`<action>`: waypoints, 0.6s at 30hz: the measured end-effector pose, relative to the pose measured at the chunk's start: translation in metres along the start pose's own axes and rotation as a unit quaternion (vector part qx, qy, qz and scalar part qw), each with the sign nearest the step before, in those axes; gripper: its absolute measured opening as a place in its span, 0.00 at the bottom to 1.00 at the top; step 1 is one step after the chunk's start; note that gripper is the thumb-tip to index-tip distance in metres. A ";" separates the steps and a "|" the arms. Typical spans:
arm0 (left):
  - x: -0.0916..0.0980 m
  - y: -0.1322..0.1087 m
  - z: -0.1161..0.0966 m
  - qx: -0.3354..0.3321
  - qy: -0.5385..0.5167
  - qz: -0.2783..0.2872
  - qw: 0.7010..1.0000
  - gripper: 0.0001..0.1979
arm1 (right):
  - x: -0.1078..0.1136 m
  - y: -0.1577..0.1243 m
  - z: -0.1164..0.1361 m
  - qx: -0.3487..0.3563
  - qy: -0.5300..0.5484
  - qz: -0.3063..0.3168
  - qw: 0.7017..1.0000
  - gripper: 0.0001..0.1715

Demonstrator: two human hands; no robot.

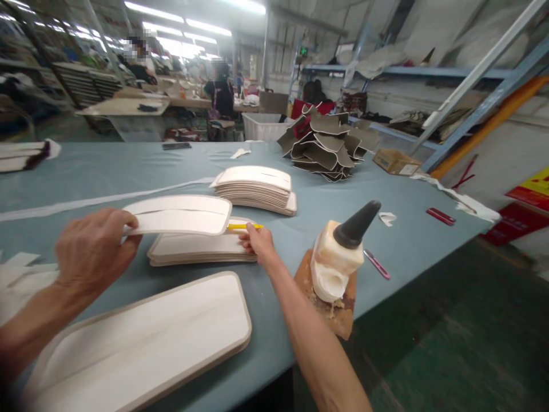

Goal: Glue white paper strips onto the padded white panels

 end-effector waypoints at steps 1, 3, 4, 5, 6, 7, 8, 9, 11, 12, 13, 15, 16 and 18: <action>0.000 -0.004 0.002 0.000 0.000 -0.003 1.000 0.13 | 0.010 -0.004 0.003 -0.010 -0.022 0.016 1.000 0.19; 0.002 -0.011 0.003 0.001 -0.004 -0.008 1.000 0.13 | 0.030 -0.020 0.011 -0.029 -0.064 0.049 0.996 0.21; 0.004 -0.015 0.003 -0.001 -0.006 -0.009 1.000 0.13 | 0.036 -0.030 0.015 -0.036 -0.082 0.066 0.994 0.22; 0.005 -0.019 0.002 -0.003 -0.008 -0.009 1.000 0.13 | 0.040 -0.041 0.019 -0.043 -0.094 0.087 0.991 0.23; 0.008 -0.022 0.001 -0.006 -0.011 -0.008 1.000 0.14 | 0.041 -0.053 0.021 -0.048 -0.097 0.115 0.987 0.24; 0.010 -0.026 0.000 -0.010 -0.014 -0.007 1.000 0.14 | 0.039 -0.065 0.023 -0.048 -0.093 0.146 0.984 0.26; 0.014 -0.029 -0.002 -0.014 -0.017 -0.005 1.000 0.14 | 0.034 -0.077 0.025 -0.041 -0.083 0.176 0.980 0.26; 0.017 -0.033 -0.004 -0.019 -0.021 -0.003 1.000 0.14 | 0.029 -0.088 0.027 -0.028 -0.071 0.201 0.977 0.27; 0.026 -0.039 -0.006 -0.026 -0.029 0.001 0.999 0.14 | 0.021 -0.108 0.029 0.011 -0.056 0.225 0.973 0.27; 0.032 -0.043 -0.006 -0.026 -0.033 0.001 0.999 0.14 | 0.020 -0.116 0.029 0.027 -0.057 0.223 0.973 0.28; 0.038 -0.047 -0.007 -0.024 -0.036 0.001 0.999 0.14 | 0.020 -0.124 0.028 0.037 -0.063 0.218 0.973 0.29; 0.053 -0.059 -0.009 -0.018 -0.037 0.003 0.999 0.12 | 0.025 -0.137 0.026 0.046 -0.087 0.203 0.974 0.30; 0.061 -0.067 -0.011 -0.015 -0.038 0.005 0.999 0.11 | 0.031 -0.144 0.024 0.050 -0.103 0.190 0.975 0.30; 0.078 -0.085 -0.021 -0.015 -0.053 -0.002 0.998 0.08 | 0.045 -0.154 0.018 0.058 -0.147 0.153 0.975 0.32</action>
Point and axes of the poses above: each hand's wrist, its own y-axis towards the middle knuckle, its own x-axis out of the back of the hand, z = x × y, the point moved 2 cm from there along y, towards the middle knuckle, and after that the axes turned 8 degrees about -z, right-handed, at the moved point
